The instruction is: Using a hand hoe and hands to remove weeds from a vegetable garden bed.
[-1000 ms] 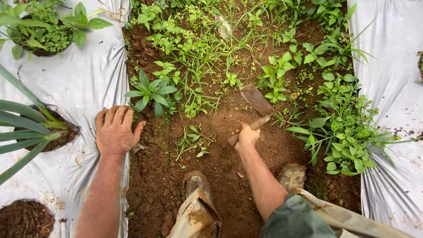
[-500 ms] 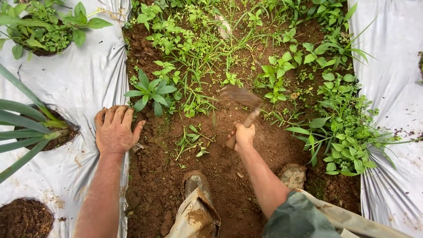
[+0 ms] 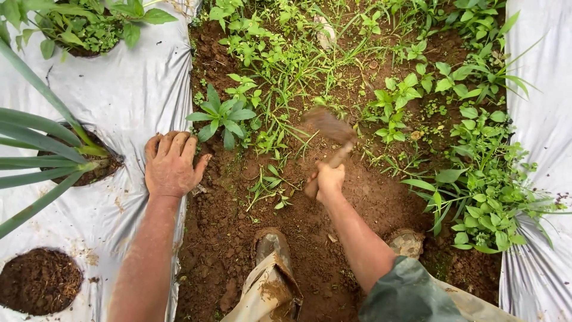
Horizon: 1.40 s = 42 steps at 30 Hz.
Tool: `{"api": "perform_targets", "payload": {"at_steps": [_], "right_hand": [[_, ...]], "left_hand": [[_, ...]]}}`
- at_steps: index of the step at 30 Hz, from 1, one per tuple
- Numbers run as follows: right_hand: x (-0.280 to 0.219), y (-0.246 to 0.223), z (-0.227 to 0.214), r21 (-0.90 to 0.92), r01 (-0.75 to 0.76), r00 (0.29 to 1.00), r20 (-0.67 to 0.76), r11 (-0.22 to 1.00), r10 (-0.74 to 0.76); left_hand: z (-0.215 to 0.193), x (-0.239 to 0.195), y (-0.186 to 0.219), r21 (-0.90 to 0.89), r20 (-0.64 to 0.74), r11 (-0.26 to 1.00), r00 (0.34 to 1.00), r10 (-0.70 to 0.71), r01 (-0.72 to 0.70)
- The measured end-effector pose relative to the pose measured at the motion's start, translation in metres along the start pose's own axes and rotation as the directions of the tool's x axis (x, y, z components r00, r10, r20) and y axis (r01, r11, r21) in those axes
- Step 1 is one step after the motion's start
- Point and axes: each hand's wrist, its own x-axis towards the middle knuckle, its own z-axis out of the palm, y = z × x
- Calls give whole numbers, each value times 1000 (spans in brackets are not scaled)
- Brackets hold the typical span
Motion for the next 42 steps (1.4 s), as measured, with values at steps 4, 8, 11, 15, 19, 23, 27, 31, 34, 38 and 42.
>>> {"api": "perform_targets", "payload": {"at_steps": [4, 8, 11, 15, 19, 23, 27, 31, 34, 38, 42], "right_hand": [[-1, 14, -16, -401, 113, 961, 276, 909, 3], [13, 15, 10, -184, 33, 991, 131, 982, -9], [5, 9, 27, 102, -80, 997, 5, 992, 80], [-22, -1, 8, -385, 24, 959, 268, 923, 87], [-16, 1, 12, -302, 36, 978, 205, 953, 28], [9, 3, 53, -2, -44, 998, 48, 999, 44], [24, 5, 91, -61, -9, 996, 82, 998, 14], [33, 10, 101, -134, 20, 993, 115, 991, -5], [-68, -60, 77, -335, 43, 982, 188, 941, 22], [34, 9, 78, -246, 68, 991, 132, 967, -36], [-39, -36, 82, -227, 5, 980, 195, 974, 40]], "left_hand": [[3, -2, 0, -7, -8, 1000, 1000, -8, 8], [2, -2, -1, 0, 12, 1000, 1000, -21, 21], [3, -2, -2, -27, 18, 1000, 1000, -4, 4], [3, -1, 0, -24, 6, 1000, 1000, -18, 18], [1, 0, 0, -26, -5, 1000, 1000, -15, 15], [-1, 1, -1, -24, 10, 1000, 1000, -5, 5], [-3, 3, -1, -30, 8, 999, 1000, -27, 27], [0, 3, 0, -36, -8, 999, 1000, -22, 21], [0, 2, 0, -31, 13, 999, 999, -36, 37], [-1, 1, 1, -4, 27, 999, 998, -53, 53], [-2, 0, -1, -25, 39, 999, 998, -44, 45]]}}
